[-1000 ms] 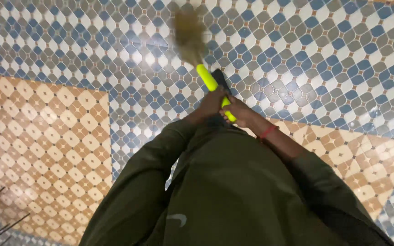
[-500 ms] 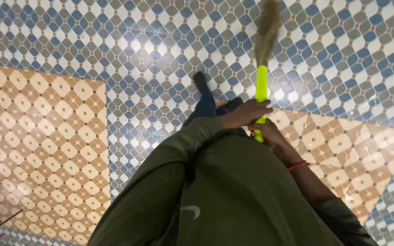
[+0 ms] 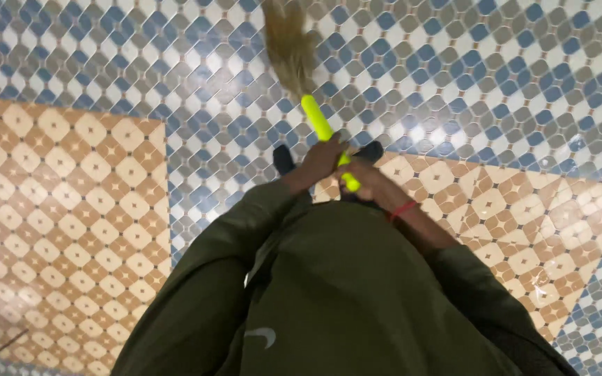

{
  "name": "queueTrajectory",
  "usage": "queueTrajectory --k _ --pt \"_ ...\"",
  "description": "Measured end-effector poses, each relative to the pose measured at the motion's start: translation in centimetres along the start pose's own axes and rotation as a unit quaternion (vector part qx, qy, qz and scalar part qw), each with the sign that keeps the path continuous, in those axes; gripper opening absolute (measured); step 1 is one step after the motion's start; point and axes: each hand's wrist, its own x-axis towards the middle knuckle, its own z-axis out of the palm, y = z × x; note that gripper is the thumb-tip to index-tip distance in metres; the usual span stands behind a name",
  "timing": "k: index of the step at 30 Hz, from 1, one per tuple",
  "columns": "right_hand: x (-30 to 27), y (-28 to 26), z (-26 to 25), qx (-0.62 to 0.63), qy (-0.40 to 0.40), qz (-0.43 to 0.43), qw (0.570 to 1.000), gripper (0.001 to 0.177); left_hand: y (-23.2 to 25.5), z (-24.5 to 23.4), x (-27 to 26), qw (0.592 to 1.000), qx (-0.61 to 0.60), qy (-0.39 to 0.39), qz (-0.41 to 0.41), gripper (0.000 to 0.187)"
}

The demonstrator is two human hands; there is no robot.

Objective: The person sweeps the floor using a broom.

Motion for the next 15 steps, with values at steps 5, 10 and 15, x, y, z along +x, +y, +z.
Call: queueTrajectory --k 5,10,15 --pt "-5.6 -1.7 4.9 -0.038 0.024 -0.081 0.996 0.025 0.7 -1.1 -0.6 0.994 0.012 0.094 0.051 0.040" --pt "-8.0 3.9 3.7 -0.142 0.164 -0.076 0.973 0.030 3.4 0.1 -2.3 0.981 -0.040 -0.006 0.192 0.032" --pt "-5.1 9.4 2.7 -0.098 0.133 -0.080 0.983 0.027 -0.7 4.4 -3.3 0.945 -0.098 -0.061 0.306 0.031"
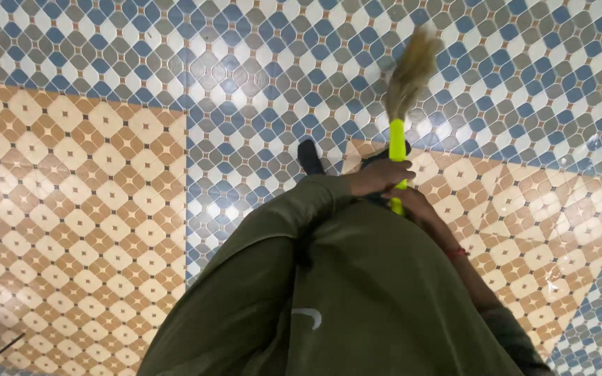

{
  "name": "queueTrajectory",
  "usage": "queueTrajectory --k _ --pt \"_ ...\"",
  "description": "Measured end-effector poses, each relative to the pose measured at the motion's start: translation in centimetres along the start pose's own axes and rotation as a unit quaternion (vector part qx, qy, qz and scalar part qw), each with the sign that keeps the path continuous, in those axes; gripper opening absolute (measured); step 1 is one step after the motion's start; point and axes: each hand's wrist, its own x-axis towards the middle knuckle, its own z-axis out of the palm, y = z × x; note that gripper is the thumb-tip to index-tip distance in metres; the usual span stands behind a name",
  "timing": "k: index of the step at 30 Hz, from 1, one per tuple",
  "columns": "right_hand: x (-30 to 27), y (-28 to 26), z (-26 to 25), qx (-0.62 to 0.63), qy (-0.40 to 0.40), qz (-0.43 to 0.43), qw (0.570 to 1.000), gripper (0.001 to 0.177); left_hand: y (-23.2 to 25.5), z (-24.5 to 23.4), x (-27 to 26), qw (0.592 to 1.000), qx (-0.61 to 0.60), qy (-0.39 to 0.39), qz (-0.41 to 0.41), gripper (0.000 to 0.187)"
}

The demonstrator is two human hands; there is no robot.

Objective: The person sweeps the floor using a broom.

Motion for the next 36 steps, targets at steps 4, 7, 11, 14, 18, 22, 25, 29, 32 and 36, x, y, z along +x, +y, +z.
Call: queueTrajectory --k 4,7,11,14,18,22,25,29,32,36 --pt "3.1 0.0 2.6 -0.120 -0.109 0.028 0.986 0.019 -1.7 1.3 -6.9 0.992 -0.049 0.093 -0.063 0.033" --pt "4.6 -1.4 6.4 -0.103 -0.165 0.019 0.981 0.019 -2.4 -1.1 -11.1 0.976 0.076 0.166 -0.120 0.043" --pt "6.8 -6.0 13.7 0.082 -0.204 0.073 0.973 0.020 -0.9 -8.9 -14.1 0.945 0.059 0.089 -0.310 0.048" --pt "5.2 -9.8 15.8 0.047 -0.157 0.067 0.984 0.026 0.5 -12.7 -13.9 0.921 0.102 0.085 -0.365 0.045" --pt "0.9 -9.8 14.2 0.054 -0.149 0.004 0.987 0.029 1.2 -10.3 -11.1 0.945 0.133 0.168 -0.248 0.045" --pt "-2.6 -6.0 8.6 -0.024 -0.027 -0.006 0.999 0.025 3.6 -6.0 -6.5 0.979 0.058 0.101 -0.165 0.035" --pt "-3.5 -2.0 4.4 -0.171 0.046 0.030 0.984 0.027 4.7 -2.5 -3.1 0.990 0.010 -0.038 -0.137 0.036" --pt "-3.1 3.7 1.8 -0.053 0.051 0.062 0.995 0.032 2.4 4.0 -4.6 0.992 -0.057 0.105 0.046 0.039" --pt "-1.6 4.8 2.6 -0.007 -0.013 0.070 0.997 0.033 1.1 5.2 -7.4 0.995 -0.065 0.065 -0.023 0.043" --pt "2.8 2.3 8.6 -0.121 -0.137 0.035 0.983 0.026 0.4 0.7 -13.8 0.984 -0.053 0.067 -0.159 0.044"
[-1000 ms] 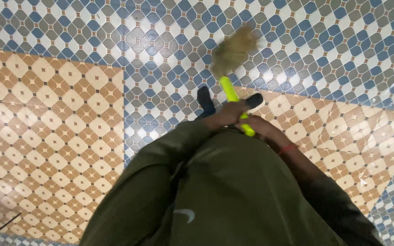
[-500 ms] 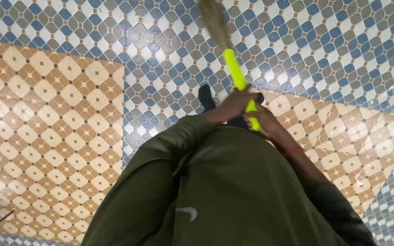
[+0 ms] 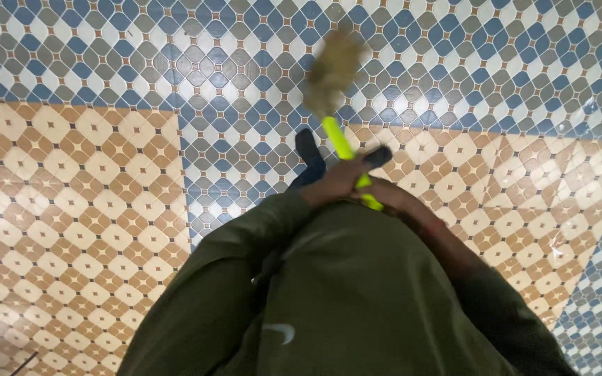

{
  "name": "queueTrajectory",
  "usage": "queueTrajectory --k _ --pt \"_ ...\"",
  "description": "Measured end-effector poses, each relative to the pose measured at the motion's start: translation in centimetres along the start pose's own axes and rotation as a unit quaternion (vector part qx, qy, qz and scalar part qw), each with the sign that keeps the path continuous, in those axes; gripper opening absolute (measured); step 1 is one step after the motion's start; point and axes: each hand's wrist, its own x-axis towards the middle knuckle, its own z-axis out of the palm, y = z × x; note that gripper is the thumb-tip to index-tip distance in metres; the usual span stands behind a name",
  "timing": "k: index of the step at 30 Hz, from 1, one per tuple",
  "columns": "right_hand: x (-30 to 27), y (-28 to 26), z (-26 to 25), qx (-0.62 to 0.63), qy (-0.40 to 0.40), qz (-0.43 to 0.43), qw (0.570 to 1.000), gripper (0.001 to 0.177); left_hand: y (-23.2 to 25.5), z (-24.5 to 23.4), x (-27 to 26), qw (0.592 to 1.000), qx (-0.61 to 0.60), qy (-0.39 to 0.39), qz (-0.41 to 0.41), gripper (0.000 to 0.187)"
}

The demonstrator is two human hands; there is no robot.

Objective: The person sweeps the floor using a broom.

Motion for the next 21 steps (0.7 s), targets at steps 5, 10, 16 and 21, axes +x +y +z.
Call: queueTrajectory --k 5,10,16,21 --pt "3.4 -7.9 5.6 0.112 -0.013 0.009 0.994 0.016 -0.4 -9.1 -2.4 0.986 0.113 0.053 -0.111 0.044" --pt "-1.0 -9.8 5.3 0.108 0.018 -0.011 0.994 0.019 1.7 -8.2 -1.1 0.976 0.170 0.096 -0.100 0.054" --pt "-7.9 0.3 1.8 0.107 0.162 -0.052 0.979 0.032 8.2 0.2 3.1 0.992 0.103 -0.050 -0.052 0.045" --pt "-9.6 11.4 1.4 0.177 0.218 -0.068 0.957 0.031 10.6 7.5 3.8 0.963 0.147 -0.215 0.075 0.041"
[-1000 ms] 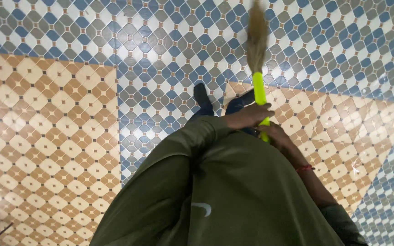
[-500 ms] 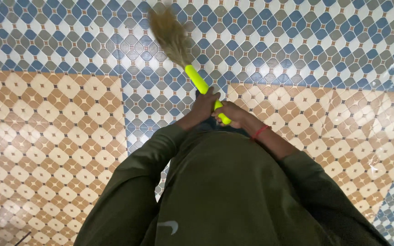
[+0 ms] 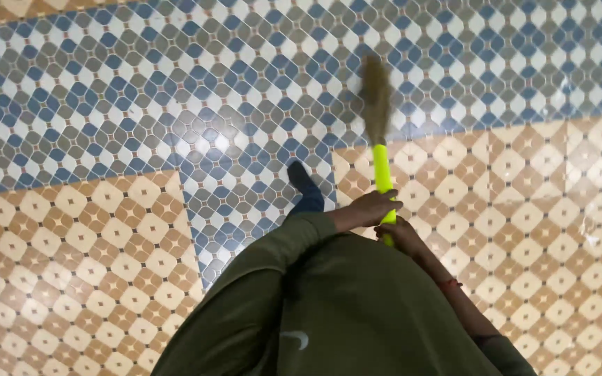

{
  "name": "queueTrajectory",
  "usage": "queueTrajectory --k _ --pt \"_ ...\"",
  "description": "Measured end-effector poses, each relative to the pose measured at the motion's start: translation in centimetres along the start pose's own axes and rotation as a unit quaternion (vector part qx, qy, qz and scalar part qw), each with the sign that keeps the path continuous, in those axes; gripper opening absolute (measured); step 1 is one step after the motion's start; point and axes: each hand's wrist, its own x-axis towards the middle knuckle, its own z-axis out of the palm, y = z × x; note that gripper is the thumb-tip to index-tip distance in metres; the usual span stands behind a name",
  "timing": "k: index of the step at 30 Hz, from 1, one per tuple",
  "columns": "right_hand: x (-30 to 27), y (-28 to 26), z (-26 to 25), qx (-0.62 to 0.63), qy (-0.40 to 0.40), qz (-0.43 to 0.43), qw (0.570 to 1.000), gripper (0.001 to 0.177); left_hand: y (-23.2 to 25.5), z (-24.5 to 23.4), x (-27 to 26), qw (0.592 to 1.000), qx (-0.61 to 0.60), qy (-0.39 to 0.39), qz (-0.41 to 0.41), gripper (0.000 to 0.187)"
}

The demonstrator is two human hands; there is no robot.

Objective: The person sweeps the floor using a broom.

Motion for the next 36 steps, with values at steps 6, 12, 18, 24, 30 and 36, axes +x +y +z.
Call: queueTrajectory --k 6,12,18,24,30,36 --pt "2.6 8.1 0.7 0.064 -0.054 0.045 0.995 0.028 -2.2 7.3 -1.7 0.978 -0.201 0.001 -0.056 0.038" --pt "7.2 7.5 8.8 0.085 -0.224 -0.027 0.971 0.014 -4.2 2.4 -12.4 0.911 -0.320 0.085 -0.245 0.031" --pt "1.8 -0.5 9.3 0.120 -0.196 0.018 0.973 0.031 -3.4 0.0 -12.9 0.970 0.070 0.138 -0.190 0.045" --pt "-7.0 1.7 4.0 0.081 -0.101 -0.005 0.992 0.034 2.1 5.2 -8.2 0.986 0.029 0.104 -0.130 0.041" --pt "-7.3 10.0 0.9 -0.003 -0.016 0.004 1.000 0.025 5.3 10.7 -5.4 0.998 0.061 0.006 0.012 0.044" --pt "-3.5 15.3 2.2 0.010 -0.100 0.059 0.993 0.025 0.8 15.0 -11.3 0.977 0.021 0.174 0.124 0.046"
